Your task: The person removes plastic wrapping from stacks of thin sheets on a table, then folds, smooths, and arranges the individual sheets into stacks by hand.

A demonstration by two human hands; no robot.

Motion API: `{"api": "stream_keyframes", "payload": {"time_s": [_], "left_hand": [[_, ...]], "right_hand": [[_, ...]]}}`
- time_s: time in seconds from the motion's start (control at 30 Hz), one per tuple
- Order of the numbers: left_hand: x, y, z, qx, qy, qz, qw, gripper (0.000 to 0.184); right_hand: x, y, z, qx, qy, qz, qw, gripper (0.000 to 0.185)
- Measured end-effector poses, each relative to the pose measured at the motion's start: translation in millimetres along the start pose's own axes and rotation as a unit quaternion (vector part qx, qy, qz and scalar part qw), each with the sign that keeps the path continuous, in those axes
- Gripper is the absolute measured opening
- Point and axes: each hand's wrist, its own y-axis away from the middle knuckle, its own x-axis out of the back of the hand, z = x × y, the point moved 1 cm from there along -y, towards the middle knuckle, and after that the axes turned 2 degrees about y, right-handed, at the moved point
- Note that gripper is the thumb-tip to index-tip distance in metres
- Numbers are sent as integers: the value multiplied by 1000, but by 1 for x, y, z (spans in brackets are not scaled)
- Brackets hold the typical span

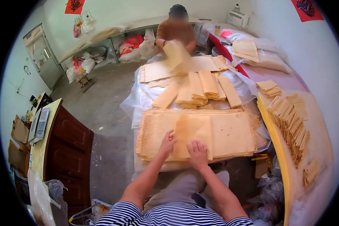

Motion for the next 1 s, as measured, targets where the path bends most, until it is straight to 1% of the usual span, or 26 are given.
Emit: {"api": "stream_keyframes", "payload": {"time_s": [0.07,0.1,0.17,0.2,0.27,0.3,0.33,0.37,0.4,0.47,0.5,0.53,0.57,0.6,0.63,0.67,0.7,0.73,0.77,0.8,0.83,0.87,0.9,0.93,0.97,1.0], "left_hand": [[-11,-6,21,-75,32,-21,996,41],[-10,-14,25,-77,35,-22,996,41],[-4,-32,22,-43,-235,-88,967,35],[-3,-39,14,-44,-235,-91,967,35],[1,-45,-3,-86,-354,-22,931,31],[4,-38,-12,-87,-355,-24,931,31],[10,-28,-21,-114,-342,55,931,33],[15,-20,-27,-141,-328,134,925,35],[10,-4,-17,-138,-331,133,924,35],[-2,40,1,-51,-249,144,956,41],[-7,48,7,-15,-175,94,980,48],[-14,54,15,-12,-173,99,980,48],[-25,59,26,-87,-144,71,983,48],[-34,62,38,-163,-115,43,979,49],[-41,62,51,-186,-194,32,963,47],[-43,54,51,-190,-191,35,962,47],[-45,43,48,-292,-316,22,902,46],[-47,33,43,-384,-433,10,815,45],[-48,22,35,-384,-432,12,816,45],[-51,10,28,-407,-470,-16,783,45],[-54,0,21,-430,-505,-44,747,45],[-55,-8,16,-432,-502,-43,748,45],[-57,-15,10,-439,-531,-48,723,45],[-60,-21,4,-447,-558,-53,697,45],[-61,-25,0,-449,-555,-52,699,45],[-60,-27,-5,-433,-569,-53,697,44]], "right_hand": [[-2,-1,2,15,14,-3,1000,53],[-1,-2,1,19,24,-4,1000,53],[3,-2,-1,20,37,-5,999,54],[7,-3,-3,16,16,-12,1000,54],[18,-2,-8,9,-4,-18,1000,54],[29,1,-15,24,-59,-28,998,54],[37,4,-21,40,-116,-39,992,55],[40,8,-25,38,-119,-40,991,55],[41,14,-31,41,-149,-18,988,55],[31,26,-36,44,-183,-2,982,54],[14,29,-30,22,-182,58,981,49],[-3,30,-24,0,-180,117,977,43],[-19,29,-18,3,-183,113,977,43],[-30,24,-8,-228,-364,147,891,36],[-42,23,1,-439,-509,168,721,30],[-33,16,5,-434,-509,168,724,30],[-20,8,8,-487,-491,89,716,28],[-12,5,11,-537,-468,9,701,26],[-30,9,21,-541,-476,7,693,26],[-23,8,19,-540,-475,7,695,26],[-15,7,17,-529,-549,56,645,27],[-9,5,16,-512,-617,105,588,28],[-13,5,17,-512,-615,106,591,28],[-20,8,18,-517,-633,131,561,29],[-20,7,17,-521,-649,156,532,29],[-20,6,18,-519,-647,157,536,29]]}}
